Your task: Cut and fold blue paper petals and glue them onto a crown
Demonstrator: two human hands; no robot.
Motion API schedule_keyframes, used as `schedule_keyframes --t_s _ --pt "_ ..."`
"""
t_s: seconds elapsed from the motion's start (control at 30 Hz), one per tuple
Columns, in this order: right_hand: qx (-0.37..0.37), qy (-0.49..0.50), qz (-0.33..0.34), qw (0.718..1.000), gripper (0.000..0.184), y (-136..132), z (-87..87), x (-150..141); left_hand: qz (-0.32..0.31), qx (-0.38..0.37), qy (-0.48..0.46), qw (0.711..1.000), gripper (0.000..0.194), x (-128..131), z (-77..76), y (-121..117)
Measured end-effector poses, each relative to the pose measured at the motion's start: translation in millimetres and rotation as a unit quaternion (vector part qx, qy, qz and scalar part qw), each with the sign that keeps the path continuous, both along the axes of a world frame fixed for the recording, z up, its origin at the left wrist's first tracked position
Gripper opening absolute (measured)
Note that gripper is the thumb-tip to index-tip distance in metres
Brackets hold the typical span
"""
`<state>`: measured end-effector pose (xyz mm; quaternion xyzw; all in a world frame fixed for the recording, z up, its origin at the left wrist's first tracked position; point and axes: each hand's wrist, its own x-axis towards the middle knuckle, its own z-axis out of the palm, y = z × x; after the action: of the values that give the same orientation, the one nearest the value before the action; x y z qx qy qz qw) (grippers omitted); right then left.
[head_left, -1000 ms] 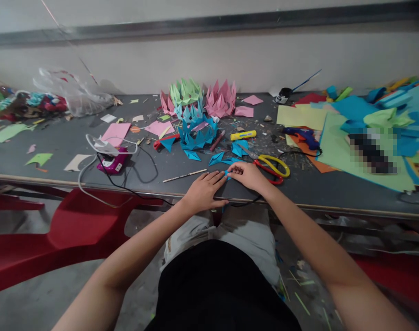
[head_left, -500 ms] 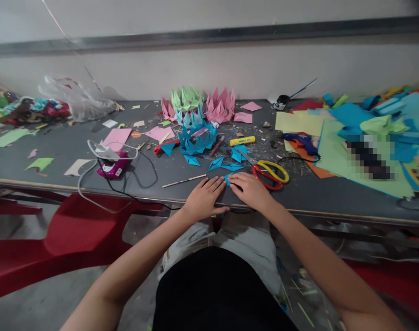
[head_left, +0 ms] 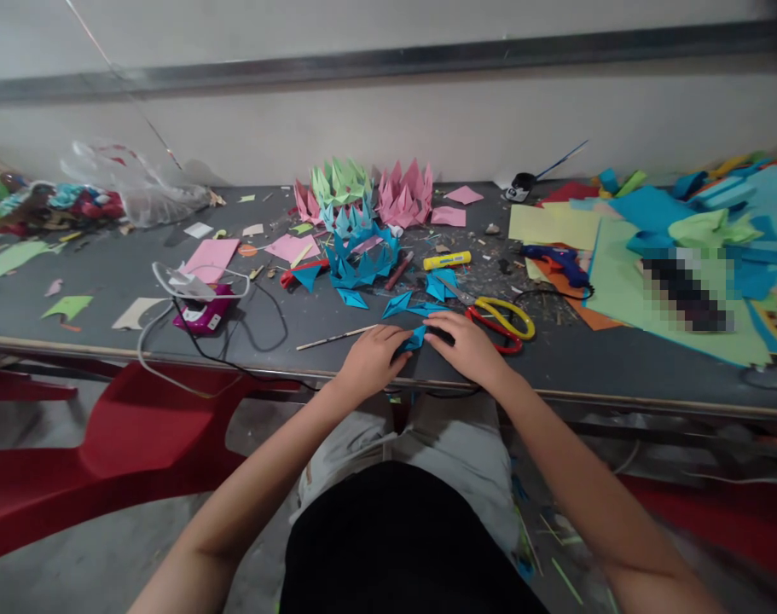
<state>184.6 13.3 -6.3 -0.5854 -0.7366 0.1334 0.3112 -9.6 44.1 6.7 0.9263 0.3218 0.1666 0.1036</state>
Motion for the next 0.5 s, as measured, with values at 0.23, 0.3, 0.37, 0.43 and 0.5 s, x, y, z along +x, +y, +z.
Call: schedule_keyframes --t_s 0.23,0.3,0.37,0.43,0.5 --pt "-0.015 0.016 0.0 1.0 0.025 2.0 3.6 -3.8 0.019 0.036 0.033 0.999 0.024 1.5 3.7 1.6" --pt "-0.015 0.026 0.002 1.0 0.024 1.5 4.2 -4.3 0.022 0.052 0.039 0.998 0.023 1.4 4.2 0.8" --pt "-0.012 0.043 0.002 0.999 0.023 0.5 7.6 -6.6 0.025 0.062 0.043 0.997 0.023 0.9 4.2 0.9" --pt "0.002 0.069 0.009 0.998 0.021 -2.6 18.1 -13.5 0.023 0.069 0.051 0.996 0.024 0.3 4.2 1.5" --pt "0.026 0.11 0.033 0.993 0.02 -11.4 37.9 -25.6 0.021 0.073 0.064 0.995 0.025 -0.2 4.3 1.9"
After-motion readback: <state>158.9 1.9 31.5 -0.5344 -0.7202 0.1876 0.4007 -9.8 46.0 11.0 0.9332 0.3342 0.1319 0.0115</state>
